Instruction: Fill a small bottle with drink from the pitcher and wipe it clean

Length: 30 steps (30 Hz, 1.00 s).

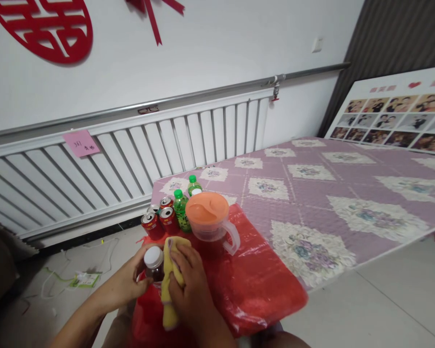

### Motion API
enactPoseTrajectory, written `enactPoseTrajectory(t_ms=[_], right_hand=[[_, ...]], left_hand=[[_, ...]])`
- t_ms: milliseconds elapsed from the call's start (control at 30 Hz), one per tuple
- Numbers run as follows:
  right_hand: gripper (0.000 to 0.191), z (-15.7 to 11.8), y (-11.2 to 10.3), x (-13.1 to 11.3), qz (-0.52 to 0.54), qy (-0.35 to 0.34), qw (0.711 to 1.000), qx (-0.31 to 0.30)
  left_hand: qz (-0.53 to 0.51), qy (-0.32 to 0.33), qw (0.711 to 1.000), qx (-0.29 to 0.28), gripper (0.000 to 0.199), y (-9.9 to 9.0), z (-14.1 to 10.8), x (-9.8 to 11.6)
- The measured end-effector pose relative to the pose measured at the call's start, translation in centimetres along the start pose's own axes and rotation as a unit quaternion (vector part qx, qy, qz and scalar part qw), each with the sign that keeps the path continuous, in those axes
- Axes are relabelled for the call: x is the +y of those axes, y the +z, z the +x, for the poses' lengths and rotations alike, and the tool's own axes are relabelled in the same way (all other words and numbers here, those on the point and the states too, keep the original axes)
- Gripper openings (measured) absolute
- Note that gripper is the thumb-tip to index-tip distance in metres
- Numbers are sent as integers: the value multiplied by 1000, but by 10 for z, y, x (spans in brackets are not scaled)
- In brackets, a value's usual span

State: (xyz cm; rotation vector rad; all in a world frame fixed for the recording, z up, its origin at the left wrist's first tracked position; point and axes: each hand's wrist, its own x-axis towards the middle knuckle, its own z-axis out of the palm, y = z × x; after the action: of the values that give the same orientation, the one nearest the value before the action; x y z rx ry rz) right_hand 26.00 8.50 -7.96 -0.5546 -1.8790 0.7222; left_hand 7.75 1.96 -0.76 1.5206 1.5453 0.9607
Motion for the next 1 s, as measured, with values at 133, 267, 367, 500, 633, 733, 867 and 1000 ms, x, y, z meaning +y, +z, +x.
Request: enactPoseTrajectory(t_ms=[133,267,367,500,633,733,867,1000], right_hand=[[49,2,7,20,18,140,988,-60],[50,2,8,28,21,185,978,-89],[51,1,7,27,22,179,980,-81],[50,1,7,26,20,169,982,-76],[48,1,5,24,28,134,989,-60],[48,1,1,18,30,78,996,-28],[56,1,-3,6,32,-15,999,11],[57,1,-4,3,25,-36,999,5]], left_hand=[[7,4,1000,0,75,0,2,-2],[19,-6,1000,17,76,5,1,-7],[23,-26,997,69,77,15,0,-12],[82,0,981,173,73,25,4,-17],[108,1,979,174,67,21,6,-15],[83,-7,986,141,78,15,4,-12],[39,-22,995,87,81,8,1,-8],[41,-12,998,38,77,3,1,-5]])
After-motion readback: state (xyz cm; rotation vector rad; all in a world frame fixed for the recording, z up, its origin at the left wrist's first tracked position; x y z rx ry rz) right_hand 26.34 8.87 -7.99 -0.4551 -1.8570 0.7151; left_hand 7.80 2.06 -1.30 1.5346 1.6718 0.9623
